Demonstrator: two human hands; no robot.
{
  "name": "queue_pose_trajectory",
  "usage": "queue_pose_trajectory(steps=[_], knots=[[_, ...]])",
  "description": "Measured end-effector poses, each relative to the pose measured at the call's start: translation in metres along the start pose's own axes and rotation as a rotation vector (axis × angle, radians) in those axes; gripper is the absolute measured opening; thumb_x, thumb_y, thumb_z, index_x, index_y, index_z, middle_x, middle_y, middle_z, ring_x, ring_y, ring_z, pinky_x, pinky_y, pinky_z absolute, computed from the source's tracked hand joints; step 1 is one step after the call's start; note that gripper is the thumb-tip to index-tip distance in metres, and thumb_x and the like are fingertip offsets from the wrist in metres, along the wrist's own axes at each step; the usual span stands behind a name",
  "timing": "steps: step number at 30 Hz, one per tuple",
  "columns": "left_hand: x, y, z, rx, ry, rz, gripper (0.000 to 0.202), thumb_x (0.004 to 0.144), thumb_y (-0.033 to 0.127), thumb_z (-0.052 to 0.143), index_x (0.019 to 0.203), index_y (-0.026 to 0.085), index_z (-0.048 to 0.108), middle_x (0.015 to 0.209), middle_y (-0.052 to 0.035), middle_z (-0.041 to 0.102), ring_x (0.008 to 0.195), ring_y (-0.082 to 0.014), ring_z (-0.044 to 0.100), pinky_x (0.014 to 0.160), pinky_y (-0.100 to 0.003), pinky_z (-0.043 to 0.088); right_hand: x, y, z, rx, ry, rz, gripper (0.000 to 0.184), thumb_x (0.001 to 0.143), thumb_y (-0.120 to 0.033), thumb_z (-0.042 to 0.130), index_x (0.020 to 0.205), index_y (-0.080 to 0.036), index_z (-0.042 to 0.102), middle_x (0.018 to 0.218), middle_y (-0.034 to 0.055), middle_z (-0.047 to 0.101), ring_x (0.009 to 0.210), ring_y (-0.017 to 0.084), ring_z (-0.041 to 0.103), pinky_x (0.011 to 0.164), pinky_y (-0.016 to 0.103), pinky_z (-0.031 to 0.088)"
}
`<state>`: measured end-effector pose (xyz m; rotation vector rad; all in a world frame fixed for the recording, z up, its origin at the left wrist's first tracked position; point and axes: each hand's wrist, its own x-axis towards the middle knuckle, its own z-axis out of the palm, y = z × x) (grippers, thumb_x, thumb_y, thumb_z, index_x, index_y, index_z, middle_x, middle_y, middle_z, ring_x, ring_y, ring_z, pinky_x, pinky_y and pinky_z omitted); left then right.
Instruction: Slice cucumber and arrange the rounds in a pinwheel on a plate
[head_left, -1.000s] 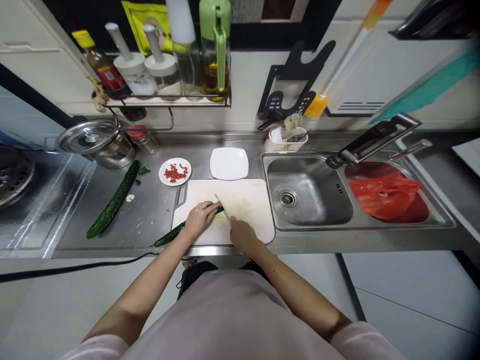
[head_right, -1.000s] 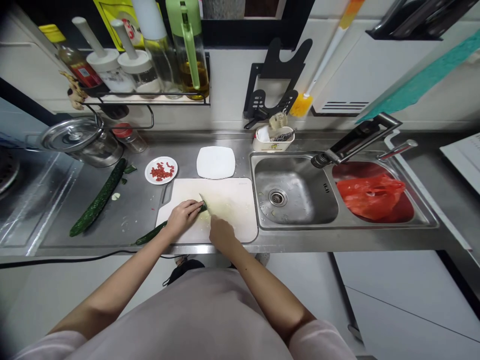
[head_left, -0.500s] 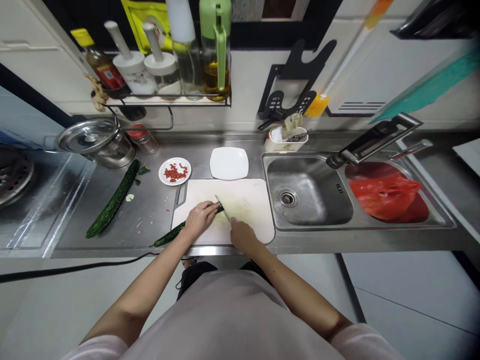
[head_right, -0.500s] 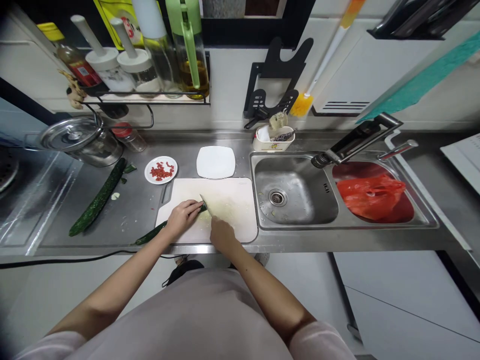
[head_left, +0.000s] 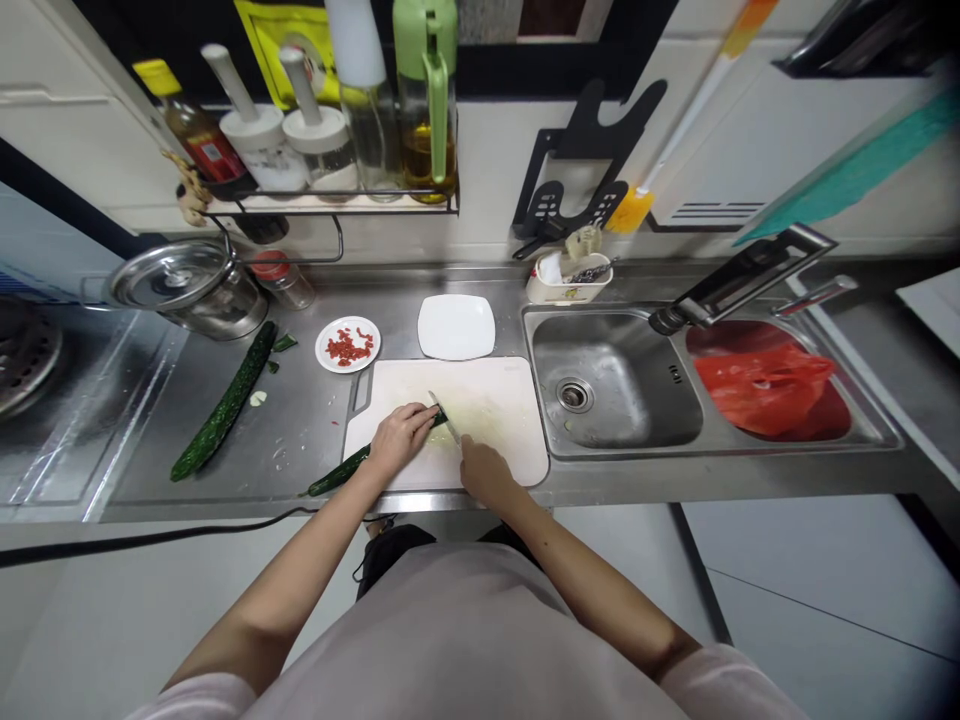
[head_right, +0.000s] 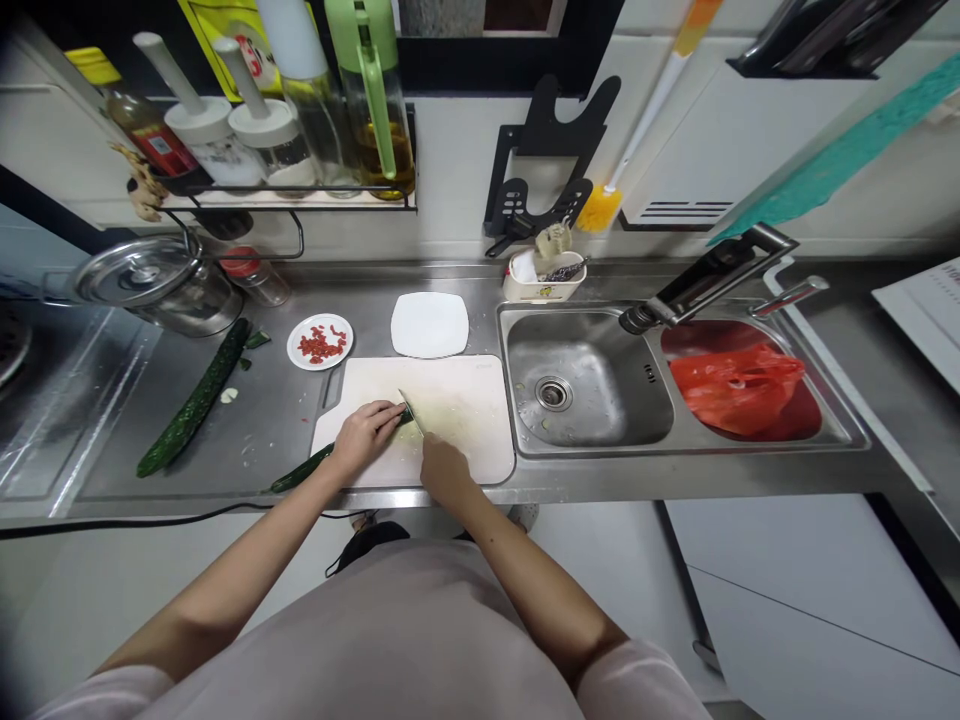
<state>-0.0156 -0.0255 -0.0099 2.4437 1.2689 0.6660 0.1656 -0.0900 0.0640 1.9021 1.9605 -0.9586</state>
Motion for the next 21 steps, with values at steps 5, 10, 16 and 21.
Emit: queue_pose_trajectory(steps=[5, 10, 16, 21], knots=[[0.0000, 0.0012, -0.0013, -0.003, -0.013, -0.008, 0.031, 0.095, 0.031, 0.047, 0.119, 0.025, 0.066, 0.104, -0.0065, 0.066, 0.095, -0.0166, 0.061, 0.086, -0.031, 0.051, -0.0009, 0.0007, 0.0031, 0.002, 0.040, -0.001, 0.039, 0.091, -0.010, 0.036, 0.128, -0.008, 0.047, 0.104, 0.0185, 0.067, 0.103, 0.023, 0.064, 0.083, 0.031, 0.047], [-0.0007, 0.0015, -0.0007, -0.013, -0.010, -0.014, 0.031, 0.094, 0.031, 0.048, 0.119, 0.026, 0.066, 0.105, -0.0063, 0.066, 0.095, -0.0166, 0.061, 0.086, -0.031, 0.052, -0.0011, 0.0013, 0.0020, -0.012, 0.028, -0.006, 0.038, 0.090, -0.010, 0.036, 0.126, -0.007, 0.048, 0.103, 0.0196, 0.067, 0.101, 0.024, 0.065, 0.081, 0.032, 0.048], [-0.0018, 0.0031, 0.0009, -0.017, 0.005, -0.033, 0.030, 0.094, 0.030, 0.049, 0.119, 0.027, 0.066, 0.105, -0.0064, 0.066, 0.095, -0.0169, 0.061, 0.085, -0.031, 0.051, -0.0003, 0.0012, -0.0011, -0.042, 0.018, -0.014, 0.036, 0.091, -0.010, 0.035, 0.124, -0.006, 0.047, 0.102, 0.0195, 0.067, 0.098, 0.024, 0.066, 0.077, 0.032, 0.048], [-0.0013, 0.0026, 0.0007, 0.002, 0.002, -0.009, 0.031, 0.094, 0.030, 0.048, 0.120, 0.026, 0.065, 0.104, -0.0066, 0.066, 0.095, -0.0166, 0.061, 0.085, -0.030, 0.051, 0.0018, 0.0033, -0.0027, -0.072, 0.024, -0.012, 0.032, 0.090, -0.010, 0.035, 0.119, -0.008, 0.050, 0.102, 0.0189, 0.067, 0.096, 0.023, 0.066, 0.076, 0.031, 0.047]])
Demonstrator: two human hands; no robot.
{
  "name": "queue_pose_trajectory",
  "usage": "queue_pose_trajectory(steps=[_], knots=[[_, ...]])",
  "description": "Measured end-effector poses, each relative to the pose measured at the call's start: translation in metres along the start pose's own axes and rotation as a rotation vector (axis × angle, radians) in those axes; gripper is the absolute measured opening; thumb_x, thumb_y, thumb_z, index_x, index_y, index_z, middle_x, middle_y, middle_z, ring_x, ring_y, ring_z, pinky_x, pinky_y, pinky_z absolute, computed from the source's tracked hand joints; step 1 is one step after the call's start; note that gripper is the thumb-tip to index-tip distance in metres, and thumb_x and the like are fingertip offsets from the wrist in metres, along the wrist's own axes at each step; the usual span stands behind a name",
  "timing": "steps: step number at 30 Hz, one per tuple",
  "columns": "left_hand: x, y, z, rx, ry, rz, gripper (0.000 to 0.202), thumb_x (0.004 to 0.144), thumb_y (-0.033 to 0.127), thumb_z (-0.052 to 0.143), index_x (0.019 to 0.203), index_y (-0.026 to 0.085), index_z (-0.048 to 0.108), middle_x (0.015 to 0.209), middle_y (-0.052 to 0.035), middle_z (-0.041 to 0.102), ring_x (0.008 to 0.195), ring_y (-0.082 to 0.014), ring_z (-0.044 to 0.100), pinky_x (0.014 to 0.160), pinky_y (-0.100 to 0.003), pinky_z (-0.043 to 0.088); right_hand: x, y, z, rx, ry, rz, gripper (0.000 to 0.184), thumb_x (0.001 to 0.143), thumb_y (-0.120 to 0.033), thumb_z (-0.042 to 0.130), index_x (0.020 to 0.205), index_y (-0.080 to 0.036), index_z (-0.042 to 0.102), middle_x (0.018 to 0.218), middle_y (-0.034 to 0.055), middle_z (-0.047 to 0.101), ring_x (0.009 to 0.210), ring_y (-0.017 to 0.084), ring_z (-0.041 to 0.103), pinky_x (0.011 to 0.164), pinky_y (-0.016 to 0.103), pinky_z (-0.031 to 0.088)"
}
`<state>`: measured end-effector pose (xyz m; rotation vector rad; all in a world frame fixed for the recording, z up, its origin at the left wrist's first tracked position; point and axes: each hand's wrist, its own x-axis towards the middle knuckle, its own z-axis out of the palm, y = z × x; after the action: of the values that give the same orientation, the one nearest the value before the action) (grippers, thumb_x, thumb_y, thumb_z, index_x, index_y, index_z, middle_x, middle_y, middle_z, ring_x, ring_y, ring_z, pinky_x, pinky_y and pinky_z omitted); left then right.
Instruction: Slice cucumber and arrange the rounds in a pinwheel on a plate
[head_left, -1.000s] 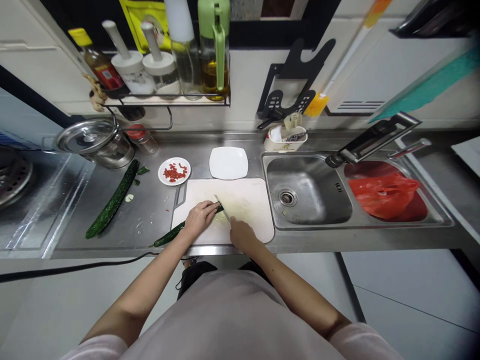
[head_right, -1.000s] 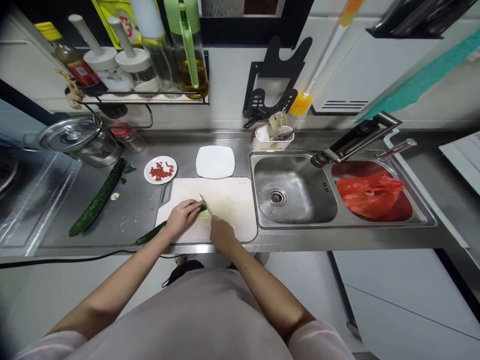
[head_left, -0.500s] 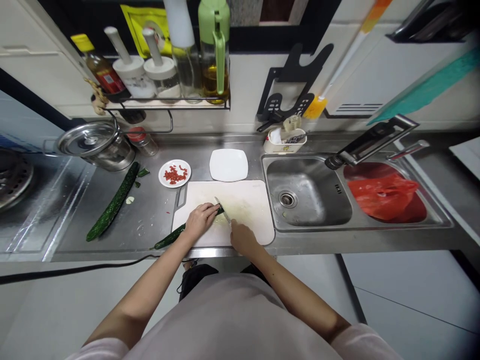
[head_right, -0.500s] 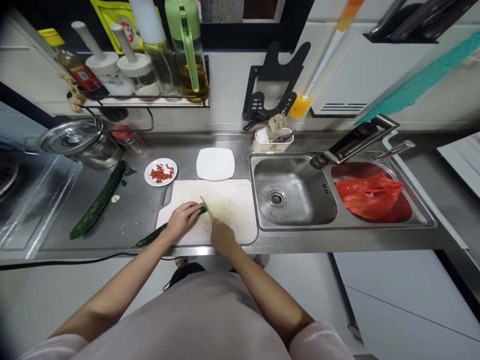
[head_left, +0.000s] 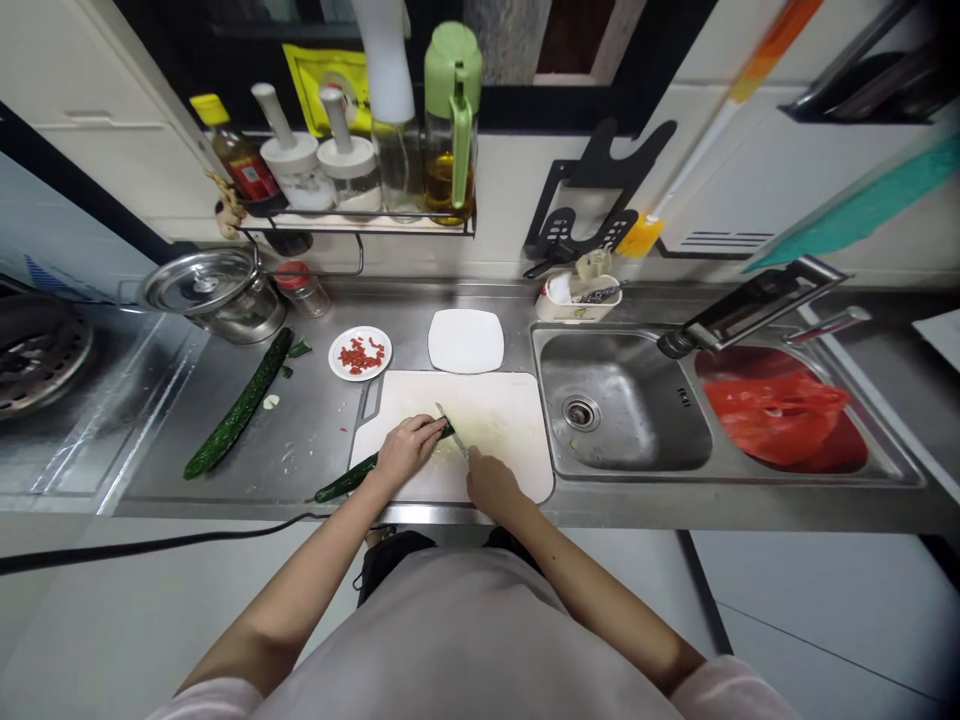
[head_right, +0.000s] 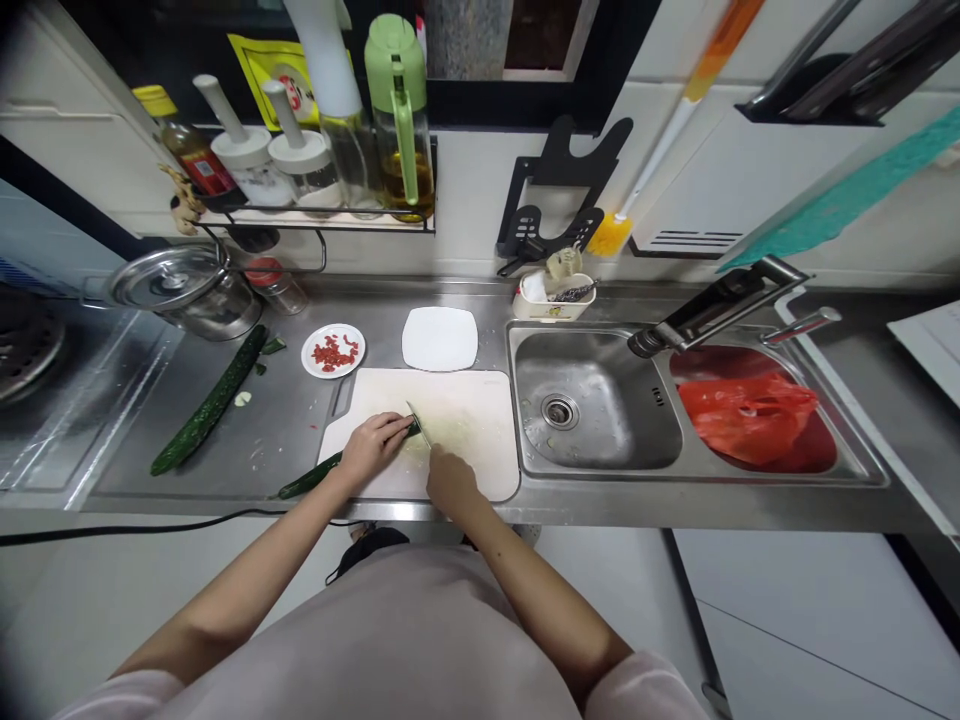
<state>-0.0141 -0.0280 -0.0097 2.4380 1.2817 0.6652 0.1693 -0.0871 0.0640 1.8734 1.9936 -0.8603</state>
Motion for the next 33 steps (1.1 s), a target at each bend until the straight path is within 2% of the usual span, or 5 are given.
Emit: queue_pose_trajectory(steps=[6, 11, 17, 24, 33], knots=[[0.001, 0.000, -0.001, -0.008, -0.010, -0.015, 0.030, 0.094, 0.030, 0.049, 0.119, 0.026, 0.066, 0.105, -0.0063, 0.066, 0.095, -0.0167, 0.062, 0.084, -0.030, 0.051, 0.000, 0.004, 0.000, 0.011, 0.000, -0.003, 0.031, 0.091, -0.012, 0.036, 0.118, -0.010, 0.049, 0.101, 0.0169, 0.067, 0.095, 0.023, 0.066, 0.075, 0.031, 0.047], [0.003, 0.007, -0.008, -0.041, -0.018, -0.110, 0.030, 0.093, 0.032, 0.050, 0.120, 0.027, 0.063, 0.104, -0.0049, 0.068, 0.095, -0.0174, 0.063, 0.083, -0.030, 0.051, 0.000, 0.008, -0.011, -0.015, 0.010, 0.013, 0.031, 0.093, -0.015, 0.037, 0.121, -0.013, 0.049, 0.102, 0.0151, 0.068, 0.096, 0.023, 0.065, 0.075, 0.031, 0.046], [0.010, 0.010, -0.014, -0.129, 0.101, -0.289, 0.029, 0.091, 0.038, 0.051, 0.114, 0.023, 0.061, 0.109, -0.0071, 0.068, 0.096, -0.0201, 0.064, 0.083, -0.033, 0.052, 0.003, 0.018, -0.021, -0.124, 0.113, 0.068, 0.040, 0.093, -0.009, 0.033, 0.128, -0.021, 0.047, 0.092, 0.0110, 0.069, 0.088, 0.022, 0.067, 0.071, 0.029, 0.045], [0.020, 0.004, -0.012, -0.325, 0.233, -0.470, 0.033, 0.091, 0.041, 0.051, 0.116, 0.021, 0.057, 0.107, -0.0087, 0.064, 0.090, -0.0176, 0.063, 0.077, -0.032, 0.052, 0.003, 0.028, -0.019, -0.115, 0.238, 0.113, 0.042, 0.098, -0.022, 0.034, 0.138, -0.023, 0.043, 0.102, 0.0114, 0.066, 0.090, 0.022, 0.064, 0.077, 0.031, 0.043], [0.040, 0.014, -0.002, -0.284, 0.172, -0.534, 0.074, 0.069, 0.047, 0.075, 0.133, 0.024, 0.046, 0.107, -0.0079, 0.063, 0.086, -0.0199, 0.061, 0.075, -0.033, 0.050, 0.006, 0.035, -0.013, -0.140, 0.308, 0.093, 0.051, 0.094, -0.029, 0.047, 0.144, -0.021, 0.038, 0.105, 0.0112, 0.063, 0.100, 0.022, 0.059, 0.087, 0.033, 0.040]])
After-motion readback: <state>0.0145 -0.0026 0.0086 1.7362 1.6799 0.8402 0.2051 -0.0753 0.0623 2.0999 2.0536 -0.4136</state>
